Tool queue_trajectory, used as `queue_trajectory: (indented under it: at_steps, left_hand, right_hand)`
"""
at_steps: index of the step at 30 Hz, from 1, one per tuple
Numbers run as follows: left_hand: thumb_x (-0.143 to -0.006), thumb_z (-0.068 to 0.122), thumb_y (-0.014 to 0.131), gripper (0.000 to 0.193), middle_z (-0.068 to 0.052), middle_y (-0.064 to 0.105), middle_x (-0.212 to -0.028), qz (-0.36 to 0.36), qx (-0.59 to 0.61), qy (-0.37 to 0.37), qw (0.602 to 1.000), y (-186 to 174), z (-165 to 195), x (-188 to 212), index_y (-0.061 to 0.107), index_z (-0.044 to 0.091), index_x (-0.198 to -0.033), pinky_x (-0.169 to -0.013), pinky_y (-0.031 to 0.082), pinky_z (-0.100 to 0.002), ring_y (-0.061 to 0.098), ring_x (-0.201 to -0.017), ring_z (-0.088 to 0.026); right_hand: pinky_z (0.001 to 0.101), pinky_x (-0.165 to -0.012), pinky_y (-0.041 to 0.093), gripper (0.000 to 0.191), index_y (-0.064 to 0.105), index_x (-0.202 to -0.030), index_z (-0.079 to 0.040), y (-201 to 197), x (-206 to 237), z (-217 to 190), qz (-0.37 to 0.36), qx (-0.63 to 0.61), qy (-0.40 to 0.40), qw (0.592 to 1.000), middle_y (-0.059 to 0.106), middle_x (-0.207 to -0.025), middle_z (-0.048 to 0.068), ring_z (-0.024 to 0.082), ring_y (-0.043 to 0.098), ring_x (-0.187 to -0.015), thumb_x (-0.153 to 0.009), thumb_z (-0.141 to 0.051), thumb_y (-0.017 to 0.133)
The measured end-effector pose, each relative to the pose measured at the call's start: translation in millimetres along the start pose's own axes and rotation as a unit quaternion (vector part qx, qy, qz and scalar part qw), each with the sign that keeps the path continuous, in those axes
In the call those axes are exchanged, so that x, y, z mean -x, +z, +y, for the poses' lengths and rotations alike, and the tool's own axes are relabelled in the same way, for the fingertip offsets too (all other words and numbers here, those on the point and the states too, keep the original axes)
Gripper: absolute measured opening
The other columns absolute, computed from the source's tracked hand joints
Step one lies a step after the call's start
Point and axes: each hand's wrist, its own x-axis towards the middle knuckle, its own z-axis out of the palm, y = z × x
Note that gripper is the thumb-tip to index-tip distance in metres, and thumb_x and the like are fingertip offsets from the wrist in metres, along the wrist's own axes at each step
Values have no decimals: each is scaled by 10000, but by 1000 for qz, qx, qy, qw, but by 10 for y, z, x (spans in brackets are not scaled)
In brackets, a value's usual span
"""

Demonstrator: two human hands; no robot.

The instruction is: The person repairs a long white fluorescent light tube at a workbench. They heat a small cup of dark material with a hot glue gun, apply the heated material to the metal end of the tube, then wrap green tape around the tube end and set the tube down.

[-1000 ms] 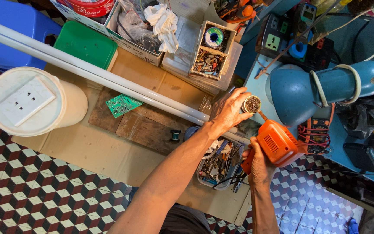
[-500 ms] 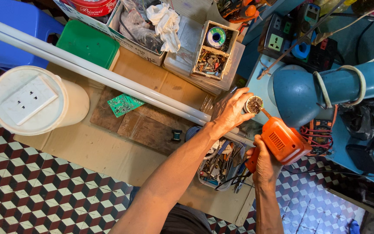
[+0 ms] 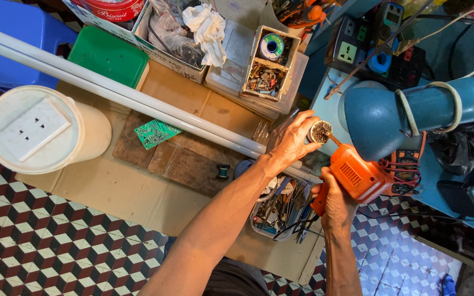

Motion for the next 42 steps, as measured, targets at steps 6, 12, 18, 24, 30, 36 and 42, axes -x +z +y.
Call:
queue_trajectory:
  at_steps: [6, 12, 18, 24, 30, 36, 42]
  left_hand:
    - [-723, 293, 895, 667, -38, 538, -1466, 14, -22, 17, 1000, -19, 10, 5, 621, 124, -1307, -980, 553, -412, 643, -1203, -298]
    - [-706, 302, 904, 681, -36, 536, -1463, 22, -18, 24, 999, 6, -1, 2, 625, 123, -1300, -974, 558, -396, 654, -1187, -279]
    - [-717, 293, 901, 667, -35, 544, -1462, 18, -15, 18, 1000, 9, 4, 17, 629, 119, -1301, -947, 572, -397, 675, -1156, -284]
    - [-708, 287, 902, 681, -42, 540, -1465, 11, -20, 16, 1000, 15, 5, 9, 625, 114, -1305, -950, 568, -396, 674, -1152, -281]
    - [-717, 300, 902, 684, -43, 537, -1470, 8, -19, 14, 1000, 19, 3, 11, 621, 121, -1314, -949, 564, -401, 670, -1162, -286]
    - [-705, 309, 907, 686, -41, 541, -1463, 18, -28, 17, 999, 49, -5, 8, 628, 127, -1304, -955, 561, -403, 664, -1171, -291]
    - [-694, 291, 907, 696, -57, 536, -1463, 20, -19, 27, 999, 61, -10, 4, 628, 102, -1302, -957, 560, -388, 669, -1157, -287]
  right_hand:
    - [263, -464, 518, 207, 672, -1063, -28, -47, 42, 25, -12, -10, -7, 1000, 670, -862, 73, 153, 640, -555, -895, -121, 748]
    - [266, -479, 538, 186, 668, -1056, -23, -45, 50, 61, -22, -18, -15, 999, 663, -833, 73, 156, 645, -560, -899, -99, 736]
    - [269, -483, 525, 175, 662, -1054, -25, -72, 59, 62, -20, -18, -19, 999, 634, -774, 67, 156, 627, -551, -915, -100, 737]
    - [273, -502, 530, 185, 670, -1061, -23, -87, 66, 92, -22, -8, -9, 1000, 639, -775, 79, 156, 631, -562, -919, -116, 744]
    - [268, -506, 546, 196, 671, -1062, -29, -81, 86, 77, -16, -14, -7, 1000, 660, -815, 64, 151, 643, -570, -901, -116, 743]
    - [262, -488, 520, 182, 663, -1056, -32, -80, 91, 73, -22, -9, -19, 1000, 630, -736, 50, 146, 622, -550, -919, -122, 741]
    - [266, -488, 540, 179, 668, -1043, -37, -78, 42, 91, -30, 0, -18, 999, 637, -728, 46, 142, 630, -544, -906, -126, 740]
